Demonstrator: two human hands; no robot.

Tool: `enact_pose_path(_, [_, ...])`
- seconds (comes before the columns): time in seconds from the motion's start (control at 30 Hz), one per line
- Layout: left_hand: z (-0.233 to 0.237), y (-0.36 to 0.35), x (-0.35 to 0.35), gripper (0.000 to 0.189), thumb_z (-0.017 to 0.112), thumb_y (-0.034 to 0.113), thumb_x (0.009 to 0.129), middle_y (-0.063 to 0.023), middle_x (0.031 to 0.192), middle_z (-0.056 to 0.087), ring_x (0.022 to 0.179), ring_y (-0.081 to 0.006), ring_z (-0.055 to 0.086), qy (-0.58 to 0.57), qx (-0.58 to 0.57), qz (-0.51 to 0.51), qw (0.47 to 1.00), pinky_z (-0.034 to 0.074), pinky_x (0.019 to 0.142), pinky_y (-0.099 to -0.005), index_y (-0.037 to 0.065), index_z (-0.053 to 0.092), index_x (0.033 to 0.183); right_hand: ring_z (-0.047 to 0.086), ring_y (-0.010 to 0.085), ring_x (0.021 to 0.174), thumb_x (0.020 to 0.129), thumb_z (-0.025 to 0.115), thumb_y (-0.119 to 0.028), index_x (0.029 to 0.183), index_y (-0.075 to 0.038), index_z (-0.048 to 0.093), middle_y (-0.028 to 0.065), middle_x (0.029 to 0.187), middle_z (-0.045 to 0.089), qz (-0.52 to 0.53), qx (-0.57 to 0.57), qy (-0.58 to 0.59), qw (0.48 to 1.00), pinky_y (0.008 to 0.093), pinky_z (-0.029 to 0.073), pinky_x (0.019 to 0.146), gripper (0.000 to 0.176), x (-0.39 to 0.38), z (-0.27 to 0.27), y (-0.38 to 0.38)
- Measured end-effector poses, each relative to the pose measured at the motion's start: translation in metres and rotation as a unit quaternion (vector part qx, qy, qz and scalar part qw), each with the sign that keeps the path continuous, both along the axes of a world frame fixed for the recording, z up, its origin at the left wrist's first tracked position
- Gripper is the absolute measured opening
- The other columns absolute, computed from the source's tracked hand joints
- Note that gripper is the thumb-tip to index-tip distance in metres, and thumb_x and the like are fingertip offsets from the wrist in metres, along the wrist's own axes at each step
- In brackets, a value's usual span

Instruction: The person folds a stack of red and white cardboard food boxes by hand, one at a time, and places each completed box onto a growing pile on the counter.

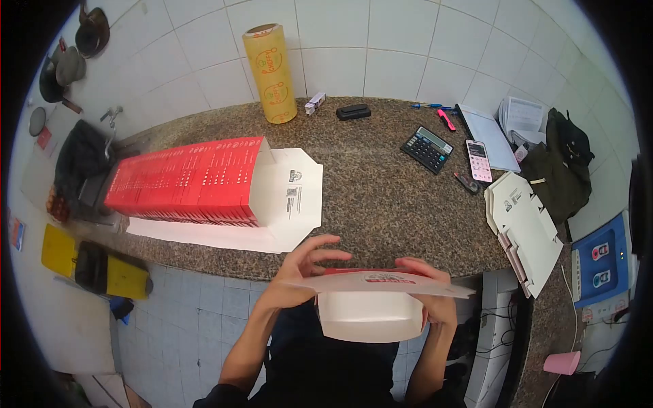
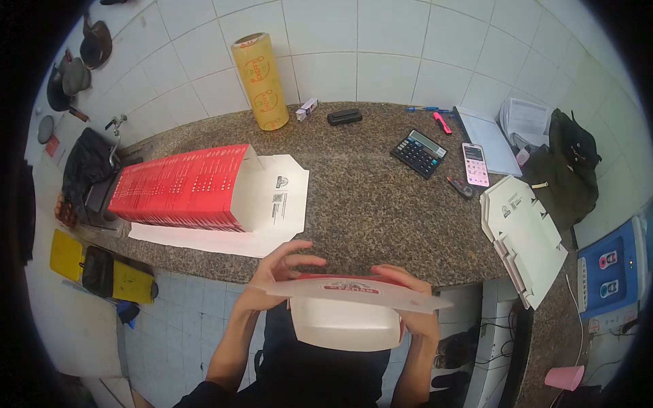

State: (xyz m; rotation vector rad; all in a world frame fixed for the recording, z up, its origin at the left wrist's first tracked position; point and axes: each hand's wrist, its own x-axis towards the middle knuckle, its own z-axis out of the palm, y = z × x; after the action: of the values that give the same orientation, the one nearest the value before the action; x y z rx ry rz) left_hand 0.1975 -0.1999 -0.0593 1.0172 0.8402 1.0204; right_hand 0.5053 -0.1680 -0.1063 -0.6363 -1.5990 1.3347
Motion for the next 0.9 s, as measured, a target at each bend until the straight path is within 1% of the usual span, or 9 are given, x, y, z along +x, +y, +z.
enact_pose_path(0.13, [-0.009, -0.001, 0.004, 0.07, 0.083, 0.011, 0.079, -0.0202, 0.138, 0.057, 0.115, -0.0223, 0.065, -0.015, 0.048, 0.009, 0.999, 0.055, 0.093, -0.0361, 0.002, 0.049, 0.14, 0.055, 0.0349, 0.125, 0.081, 0.065, -0.058, 0.119, 0.006, 0.067, 0.0246, 0.128, 0.061, 0.001, 0.013, -0.002, 1.0, 0.0433, 0.043, 0.106, 0.074, -0.003, 0.007, 0.001])
enact_pose_path(0.3, [-0.026, -0.01, 0.009, 0.046, 0.081, 0.014, 0.082, -0.0258, 0.143, 0.051, 0.127, -0.0321, 0.057, -0.125, 0.13, 0.035, 0.983, 0.046, 0.108, -0.047, 0.001, 0.066, 0.123, 0.055, 0.032, 0.123, 0.092, 0.066, -0.033, 0.117, 0.002, 0.066, 0.0229, 0.126, 0.058, 0.008, 0.045, 0.016, 0.999, 0.0416, 0.042, 0.107, 0.043, -0.016, 0.0, -0.002])
enact_pose_path(0.53, [-0.016, -0.017, 0.017, 0.03, 0.084, 0.008, 0.073, -0.0298, 0.136, 0.054, 0.126, -0.0367, 0.058, -0.049, 0.301, 0.125, 0.944, 0.05, 0.102, -0.0453, 0.005, 0.076, 0.102, 0.058, 0.0338, 0.116, 0.089, 0.069, -0.032, 0.109, 0.002, 0.066, 0.0249, 0.127, 0.056, -0.066, 0.09, 0.006, 0.994, 0.0435, 0.047, 0.101, 0.04, -0.04, 0.013, -0.007])
enact_pose_path(0.6, [-0.025, -0.016, 0.009, 0.032, 0.083, 0.007, 0.074, -0.0272, 0.131, 0.058, 0.121, -0.0341, 0.061, -0.007, 0.342, 0.126, 0.931, 0.05, 0.101, -0.0437, 0.003, 0.074, 0.105, 0.056, 0.0353, 0.123, 0.096, 0.064, -0.035, 0.127, 0.002, 0.058, 0.0233, 0.135, 0.053, 0.027, 0.247, 0.01, 0.969, 0.0469, 0.046, 0.105, 0.048, -0.035, 0.008, 0.005])
enact_pose_path(0.63, [-0.027, -0.017, 0.007, 0.034, 0.082, 0.006, 0.076, -0.0246, 0.126, 0.062, 0.117, -0.0315, 0.063, 0.036, 0.38, 0.125, 0.916, 0.05, 0.1, -0.042, 0.001, 0.072, 0.108, 0.053, 0.0346, 0.127, 0.099, 0.058, -0.035, 0.135, 0.002, 0.05, 0.022, 0.139, 0.051, -0.083, 0.045, 0.127, 0.987, 0.0471, 0.044, 0.107, 0.052, -0.049, 0.003, -0.017])
enact_pose_path(0.67, [-0.024, -0.022, 0.013, 0.034, 0.082, 0.006, 0.076, -0.0246, 0.126, 0.062, 0.117, -0.0315, 0.063, 0.035, 0.378, 0.127, 0.916, 0.05, 0.1, -0.042, 0.001, 0.072, 0.108, 0.051, 0.0338, 0.131, 0.103, 0.053, -0.036, 0.144, 0.002, 0.042, 0.0208, 0.143, 0.049, -0.189, -0.16, 0.235, 0.94, 0.0474, 0.041, 0.11, 0.056, -0.064, -0.001, -0.041])
enact_pose_path(0.73, [-0.008, -0.03, 0.031, 0.036, 0.074, 0.007, 0.088, -0.0118, 0.109, 0.068, 0.101, -0.0173, 0.065, -0.006, 0.111, 0.336, 0.935, 0.053, 0.087, -0.0328, -0.007, 0.059, 0.118, 0.044, 0.0305, 0.138, 0.108, 0.044, -0.035, 0.153, 0.0, 0.027, 0.0193, 0.148, 0.045, -0.206, -0.211, 0.18, 0.939, 0.045, 0.037, 0.113, 0.06, -0.068, 0.007, -0.037])
enact_pose_path(0.8, [-0.005, -0.024, 0.025, 0.035, 0.074, 0.008, 0.088, -0.012, 0.108, 0.068, 0.097, -0.0172, 0.066, 0.02, 0.099, 0.338, 0.936, 0.054, 0.083, -0.0317, -0.007, 0.06, 0.117, 0.042, 0.0286, 0.139, 0.105, 0.049, -0.022, 0.149, 0.002, 0.034, 0.0186, 0.147, 0.044, -0.2, -0.258, 0.274, 0.905, 0.0405, 0.035, 0.114, 0.052, -0.068, 0.007, -0.034])
enact_pose_path(0.9, [0.015, -0.011, 0.004, 0.035, 0.074, 0.01, 0.089, -0.0127, 0.105, 0.069, 0.091, -0.0174, 0.068, 0.076, 0.052, 0.328, 0.94, 0.056, 0.077, -0.0308, -0.007, 0.061, 0.116, 0.039, 0.0275, 0.141, 0.105, 0.047, -0.019, 0.148, 0.0, 0.036, 0.0195, 0.148, 0.042, -0.37, 0.04, 0.168, 0.913, 0.0435, 0.036, 0.113, 0.048, -0.07, 0.024, -0.03])
